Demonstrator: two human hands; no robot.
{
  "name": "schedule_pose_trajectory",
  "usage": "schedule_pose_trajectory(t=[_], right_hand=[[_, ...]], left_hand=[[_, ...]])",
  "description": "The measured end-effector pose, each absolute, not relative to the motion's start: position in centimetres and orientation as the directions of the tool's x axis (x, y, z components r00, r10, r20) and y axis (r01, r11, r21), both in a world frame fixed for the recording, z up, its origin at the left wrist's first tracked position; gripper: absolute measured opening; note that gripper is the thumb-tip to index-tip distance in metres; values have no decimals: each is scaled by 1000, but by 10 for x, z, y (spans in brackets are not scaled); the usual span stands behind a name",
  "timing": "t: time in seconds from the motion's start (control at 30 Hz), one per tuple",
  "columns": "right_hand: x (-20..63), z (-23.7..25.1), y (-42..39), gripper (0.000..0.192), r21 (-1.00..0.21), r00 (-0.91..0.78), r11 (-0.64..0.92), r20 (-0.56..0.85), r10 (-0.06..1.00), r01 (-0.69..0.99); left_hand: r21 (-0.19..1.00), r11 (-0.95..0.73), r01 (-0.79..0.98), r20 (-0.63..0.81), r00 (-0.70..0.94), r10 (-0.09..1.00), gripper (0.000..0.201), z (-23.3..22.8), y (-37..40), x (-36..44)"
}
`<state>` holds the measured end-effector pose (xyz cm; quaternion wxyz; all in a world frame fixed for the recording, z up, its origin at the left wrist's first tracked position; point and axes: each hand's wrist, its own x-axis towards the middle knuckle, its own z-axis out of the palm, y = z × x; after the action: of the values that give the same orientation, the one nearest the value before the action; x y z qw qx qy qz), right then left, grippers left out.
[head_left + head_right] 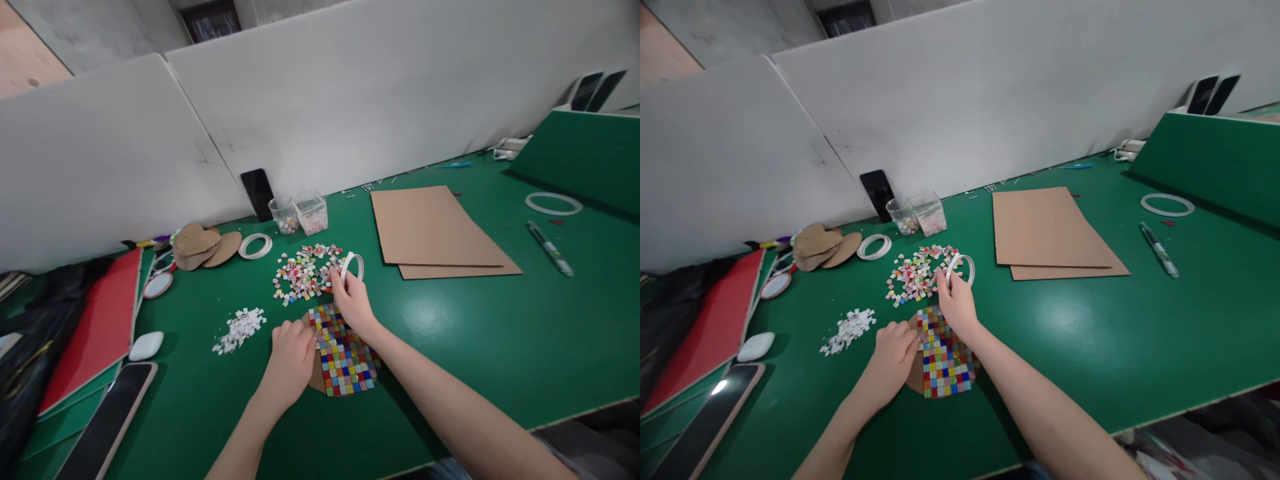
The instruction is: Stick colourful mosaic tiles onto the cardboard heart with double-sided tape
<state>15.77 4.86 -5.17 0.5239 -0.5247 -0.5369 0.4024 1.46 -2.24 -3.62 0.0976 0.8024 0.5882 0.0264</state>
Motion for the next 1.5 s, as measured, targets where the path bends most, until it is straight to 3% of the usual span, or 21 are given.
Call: schedule_pose_trajectory(t=[0.33, 0.73, 1.23, 1.5], right_hand=[[157, -52, 49, 33, -983, 104, 116, 131, 986, 142], [157, -51, 49, 33, -977, 123, 118, 141, 982, 175], [157, -52, 49, 36, -977, 101, 126, 145, 984, 172], [157, -52, 49, 36, -976, 108, 122, 143, 984, 180]], left_hand=[[236, -294, 926, -104, 325, 940, 32, -32, -25, 12], [208, -247, 946, -89, 270, 959, 31, -36, -35, 14], [220, -314, 924, -48, 332, 942, 32, -33, -35, 17], [154, -282, 947, -15, 288, 958, 28, -30, -40, 23]])
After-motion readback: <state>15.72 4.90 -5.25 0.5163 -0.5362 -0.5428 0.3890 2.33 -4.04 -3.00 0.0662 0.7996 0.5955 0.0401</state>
